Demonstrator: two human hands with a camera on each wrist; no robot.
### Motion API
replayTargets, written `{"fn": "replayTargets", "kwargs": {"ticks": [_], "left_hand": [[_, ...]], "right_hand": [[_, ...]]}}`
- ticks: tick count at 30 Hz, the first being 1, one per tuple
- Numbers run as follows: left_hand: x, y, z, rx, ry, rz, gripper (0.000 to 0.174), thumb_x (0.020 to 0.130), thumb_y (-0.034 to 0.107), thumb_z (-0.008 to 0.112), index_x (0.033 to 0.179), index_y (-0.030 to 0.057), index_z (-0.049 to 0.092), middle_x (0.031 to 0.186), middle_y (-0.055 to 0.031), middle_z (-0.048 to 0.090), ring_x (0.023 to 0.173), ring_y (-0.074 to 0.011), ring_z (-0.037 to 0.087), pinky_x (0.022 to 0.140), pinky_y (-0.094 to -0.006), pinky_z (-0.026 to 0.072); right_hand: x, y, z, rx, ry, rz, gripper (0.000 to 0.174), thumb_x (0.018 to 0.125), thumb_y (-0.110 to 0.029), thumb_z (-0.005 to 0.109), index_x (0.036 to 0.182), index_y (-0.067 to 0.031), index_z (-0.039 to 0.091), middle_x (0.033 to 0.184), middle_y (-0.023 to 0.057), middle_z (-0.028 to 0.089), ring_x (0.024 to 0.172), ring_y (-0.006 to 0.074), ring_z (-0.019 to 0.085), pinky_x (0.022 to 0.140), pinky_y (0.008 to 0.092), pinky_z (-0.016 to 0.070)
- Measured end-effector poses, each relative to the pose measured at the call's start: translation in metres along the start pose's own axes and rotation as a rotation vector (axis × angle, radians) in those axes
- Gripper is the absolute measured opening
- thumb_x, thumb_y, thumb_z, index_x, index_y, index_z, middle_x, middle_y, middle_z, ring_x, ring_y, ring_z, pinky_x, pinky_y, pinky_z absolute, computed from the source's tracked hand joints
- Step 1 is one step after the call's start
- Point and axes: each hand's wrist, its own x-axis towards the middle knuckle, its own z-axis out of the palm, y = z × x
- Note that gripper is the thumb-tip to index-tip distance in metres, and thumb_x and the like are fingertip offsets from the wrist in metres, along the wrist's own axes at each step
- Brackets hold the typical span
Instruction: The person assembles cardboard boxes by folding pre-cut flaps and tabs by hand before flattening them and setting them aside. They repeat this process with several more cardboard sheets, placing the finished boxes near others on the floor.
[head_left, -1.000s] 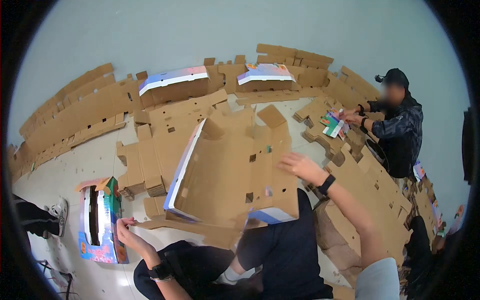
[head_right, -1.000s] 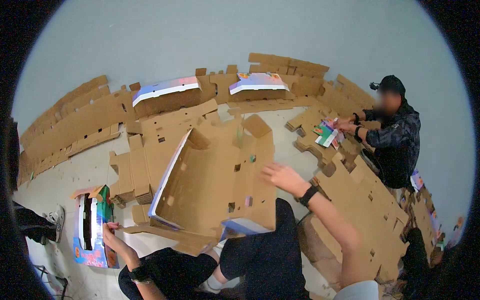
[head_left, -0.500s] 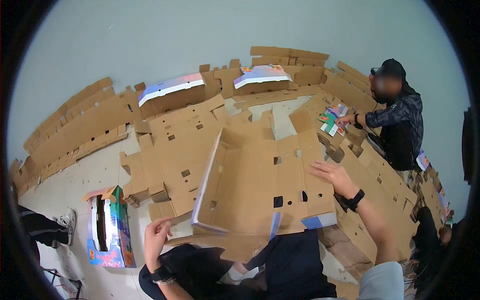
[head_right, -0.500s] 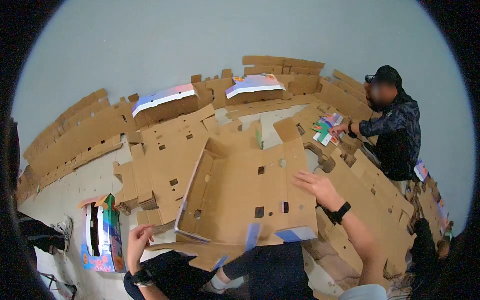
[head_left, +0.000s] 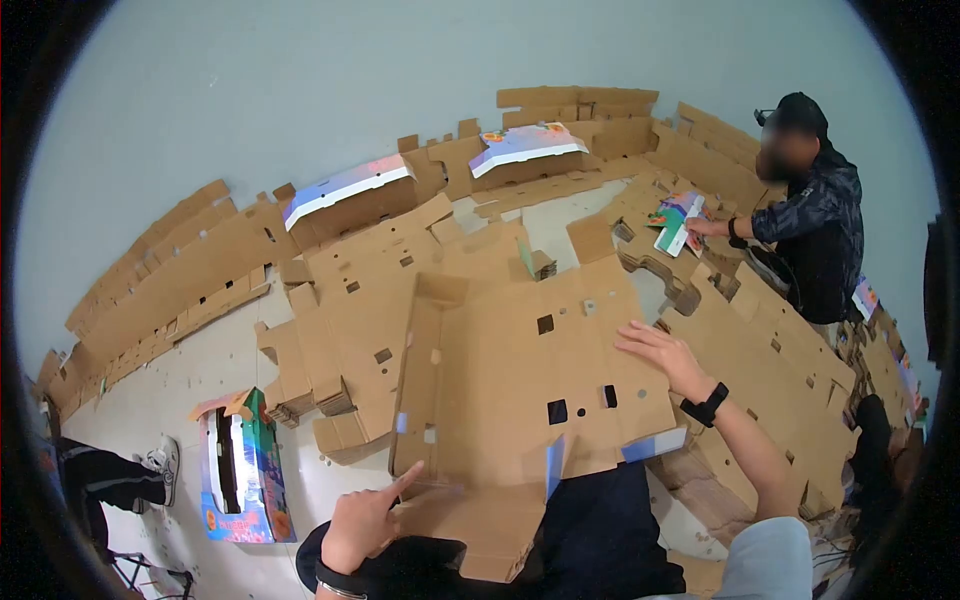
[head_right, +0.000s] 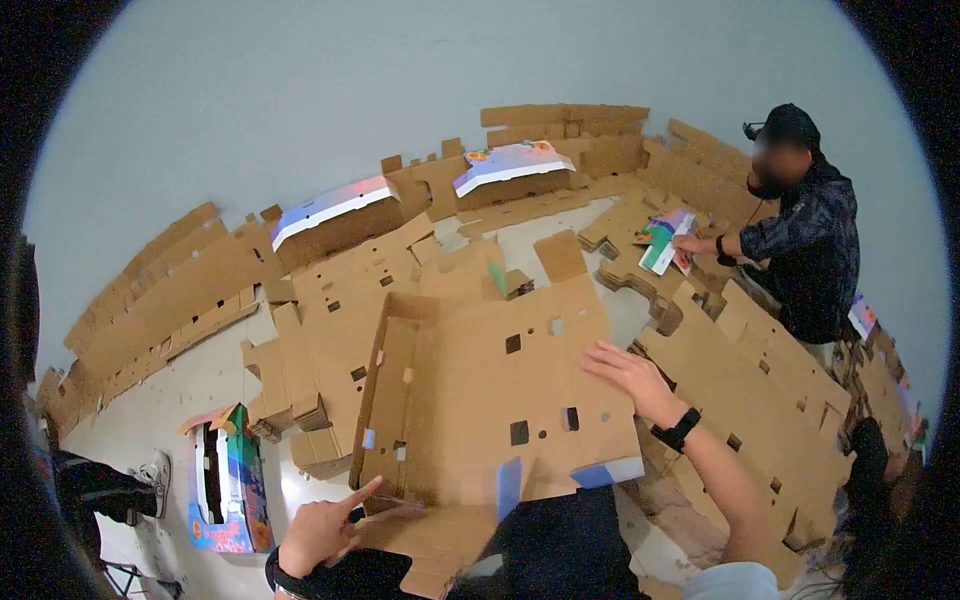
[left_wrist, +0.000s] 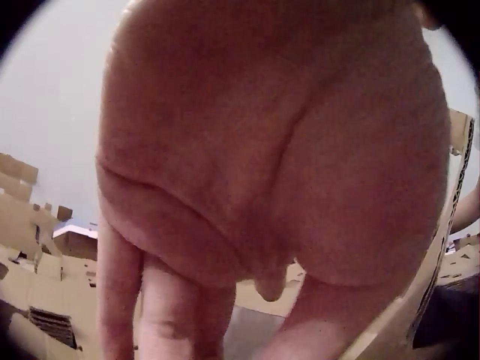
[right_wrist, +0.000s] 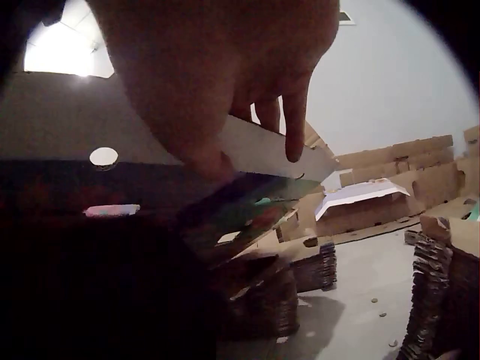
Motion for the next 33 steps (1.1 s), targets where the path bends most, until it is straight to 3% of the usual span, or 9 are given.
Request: {"fn": "replayTargets", "kwargs": {"ticks": [6,10,12,17,24,26,27,28,33], "left_hand": [[-0.012,-0.051,0.019,0.053,0.086,-0.347,0.044,0.082,0.02,0.058,0.124,0.0338,0.06,0.067,-0.0167,0.064,0.067,-0.0343,0.064,0.063,-0.0463,0.0515],[-0.046,-0.165,0.073,0.24,0.0,-0.581,0.034,0.084,0.018,0.059,0.117,0.0126,0.067,0.072,-0.0163,0.067,0.067,-0.0288,0.068,0.062,-0.0397,0.0535],[-0.063,-0.173,0.052,-0.41,-0.15,-0.761,0.042,0.087,0.018,0.059,0.128,0.0096,0.058,0.068,-0.0123,0.066,0.061,-0.0196,0.066,0.055,-0.0332,0.052],[-0.115,-0.199,0.108,-0.827,0.248,-0.621,0.042,0.093,0.01,0.055,0.134,0.0033,0.05,0.095,-0.0104,0.067,0.075,-0.0151,0.064,0.061,-0.0288,0.0539],[-0.102,-0.133,0.082,-0.901,0.467,-0.29,0.066,0.092,0.004,0.053,0.151,0.0121,0.024,0.086,-0.0039,0.056,0.076,-0.0125,0.053,0.066,-0.025,0.0476],[-0.098,-0.126,0.053,-1.157,0.544,-0.491,0.073,0.094,0.003,0.05,0.153,0.0156,0.01,0.089,-0.0033,0.056,0.077,-0.011,0.053,0.069,-0.0245,0.0464],[-0.093,-0.134,0.062,-1.078,0.663,-0.551,0.063,0.095,0.004,0.047,0.152,0.0139,0.021,0.093,-0.0026,0.058,0.079,-0.0097,0.053,0.067,-0.0258,0.0459],[-0.091,-0.15,0.077,-1.073,0.667,-0.552,0.063,0.095,0.004,0.047,0.152,0.0139,0.021,0.093,-0.0026,0.058,0.079,-0.0097,0.053,0.067,-0.0258,0.0459],[-0.084,-0.137,0.078,-0.837,0.184,-0.438,0.04,0.095,0.021,0.056,0.133,0.0132,0.054,0.094,-0.008,0.065,0.088,-0.0168,0.061,0.079,-0.0289,0.0482]], "right_hand": [[-0.014,0.004,0.009,-0.035,-0.009,0.018,0.052,0.08,-0.006,0.056,0.13,-0.0157,0.054,0.138,0.0062,0.05,0.129,0.0278,0.045,0.102,0.038,0.0444],[-0.02,0.012,0.022,0.063,0.011,0.052,0.05,0.081,-0.009,0.056,0.131,-0.0162,0.053,0.138,0.0055,0.05,0.128,0.0274,0.047,0.102,0.0375,0.0457],[-0.02,0.016,0.029,0.046,0.039,0.032,0.049,0.082,-0.009,0.056,0.131,-0.0163,0.053,0.137,0.0049,0.051,0.126,0.0269,0.048,0.099,0.0373,0.0473],[-0.009,0.027,0.033,-0.011,0.044,0.018,0.047,0.082,-0.01,0.056,0.128,-0.0171,0.055,0.127,0.0026,0.057,0.115,0.024,0.054,0.086,0.0354,0.0517],[0.112,0.022,-0.008,-0.42,-0.076,-0.455,0.027,0.08,-0.009,0.055,0.104,-0.0163,0.065,0.109,0.0021,0.06,0.099,0.0223,0.059,0.077,0.0341,0.0515],[0.168,0.035,-0.027,-0.27,0.182,-0.516,0.025,0.08,-0.007,0.056,0.101,-0.0156,0.067,0.103,0.0049,0.063,0.094,0.0257,0.061,0.076,0.0358,0.0518],[0.184,0.006,-0.06,0.027,0.206,-0.258,0.026,0.08,-0.004,0.056,0.101,-0.0154,0.067,0.095,0.007,0.065,0.09,0.0282,0.063,0.075,0.0375,0.0524],[0.215,0.004,-0.074,-0.136,0.546,-0.462,0.021,0.08,-0.005,0.057,0.096,-0.0141,0.066,0.091,0.0087,0.065,0.088,0.0285,0.063,0.071,0.0383,0.052],[0.293,-0.07,-0.157,-0.159,0.985,-0.37,0.007,0.079,-0.016,0.062,0.086,-0.0141,0.064,0.08,0.0034,0.062,0.078,0.0271,0.061,0.063,0.0392,0.0492]]}}
